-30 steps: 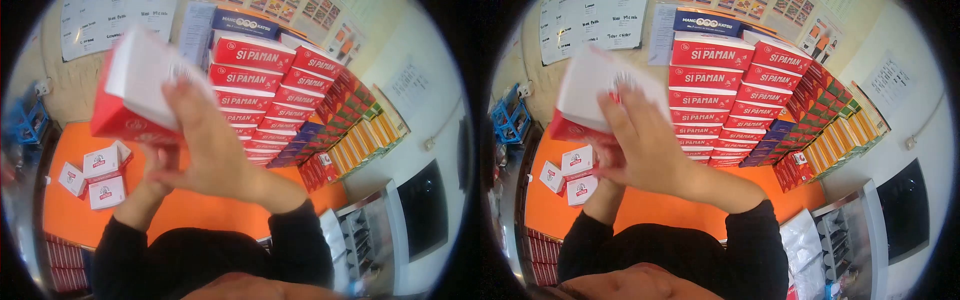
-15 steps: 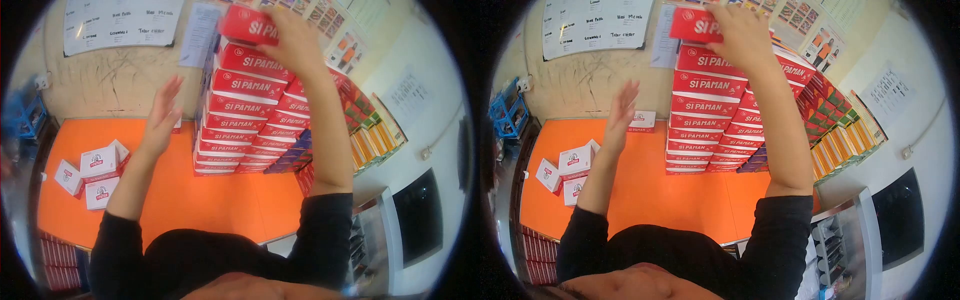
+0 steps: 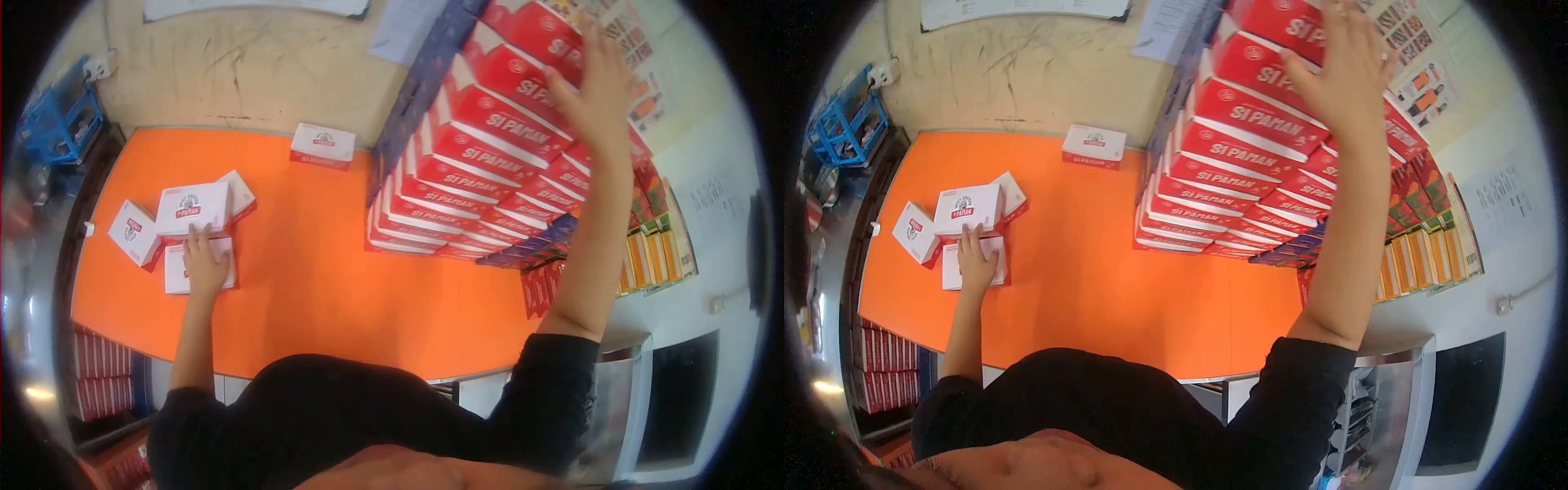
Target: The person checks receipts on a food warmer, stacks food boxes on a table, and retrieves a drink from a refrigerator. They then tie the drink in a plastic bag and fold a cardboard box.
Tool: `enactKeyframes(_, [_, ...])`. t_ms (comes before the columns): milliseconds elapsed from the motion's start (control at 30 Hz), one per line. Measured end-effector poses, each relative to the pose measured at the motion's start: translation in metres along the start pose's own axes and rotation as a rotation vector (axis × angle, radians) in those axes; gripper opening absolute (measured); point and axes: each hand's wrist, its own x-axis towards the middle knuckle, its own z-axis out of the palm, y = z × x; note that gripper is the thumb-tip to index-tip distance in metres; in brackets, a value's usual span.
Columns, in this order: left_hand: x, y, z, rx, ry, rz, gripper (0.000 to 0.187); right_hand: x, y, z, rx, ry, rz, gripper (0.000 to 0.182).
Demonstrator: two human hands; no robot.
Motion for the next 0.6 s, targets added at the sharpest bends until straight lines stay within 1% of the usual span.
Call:
enactKeyframes(33, [0.000, 0.007, -0.007, 0.029, -0.046, -0.053, 0.075, 0.004, -0.008, -0.002, 0.016, -0.005, -0.001, 0.076])
enactKeyframes(67, [-0.002, 0.008, -0.009, 0.038, -0.054, -0.066, 0.075, 0.006, -0.018, -0.007, -0.028, 0.055, 0.025, 0.076])
enactKeyframes(100, [-0.001, 0.008, -0.010, 0.053, -0.004, -0.057, 0.076, 0.009, -0.027, -0.015, -0.075, 0.116, 0.053, 0.075])
enactKeyframes(133, [0.000, 0.009, -0.011, 0.066, 0.049, -0.048, 0.077, 0.013, -0.043, -0.027, -0.004, 0.212, 0.023, 0.068])
enactKeyframes(167, [0.002, 0.013, -0.018, 0.087, 0.060, -0.049, 0.078, 0.015, -0.065, -0.040, 0.066, 0.310, -0.007, 0.061])
enactKeyframes(233, [0.006, 0.009, -0.022, 0.063, 0.059, -0.051, 0.077, -0.005, -0.127, -0.042, 0.646, 0.441, 0.213, 0.051])
enactKeyframes(267, [0.009, 0.005, -0.021, 0.038, 0.052, -0.042, 0.077, -0.016, -0.165, -0.051, 0.847, 0.254, 0.226, 0.043])
enactKeyframes(300, [0.011, -0.001, -0.019, 0.043, 0.044, -0.042, 0.077, -0.010, -0.200, -0.043, 1.015, 0.125, -0.028, 0.041])
enactKeyframes(333, [0.012, -0.008, -0.017, -0.022, 0.086, -0.051, 0.075, -0.015, -0.239, -0.024, 0.952, 0.037, -0.077, 0.040])
enactKeyframes(367, [0.016, -0.016, -0.015, -0.088, 0.135, -0.061, 0.074, -0.026, -0.279, 0.011, 0.944, -0.018, -0.070, 0.037])
enactKeyframes(400, [0.022, -0.023, -0.016, -0.088, 0.133, -0.062, 0.074, -0.039, -0.314, 0.049, 1.009, -0.202, 0.008, 0.038])
enactKeyframes(467, [0.031, -0.039, -0.022, -0.178, 0.222, -0.136, 0.072, -0.073, -0.370, 0.149, 0.993, -0.391, 0.216, 0.043])
enactKeyframes(500, [0.035, -0.050, -0.023, -0.155, 0.231, -0.137, 0.067, -0.100, -0.387, 0.210, 0.988, -0.428, 0.309, 0.044])
enactKeyframes(533, [0.037, -0.062, -0.026, -0.141, 0.237, -0.153, 0.067, -0.128, -0.399, 0.260, 0.983, -0.465, 0.404, 0.046])
enactKeyframes(600, [0.048, -0.083, -0.029, -0.473, 0.195, -0.239, 0.063, -0.160, -0.402, 0.315, 0.811, -0.626, 0.493, 0.053])
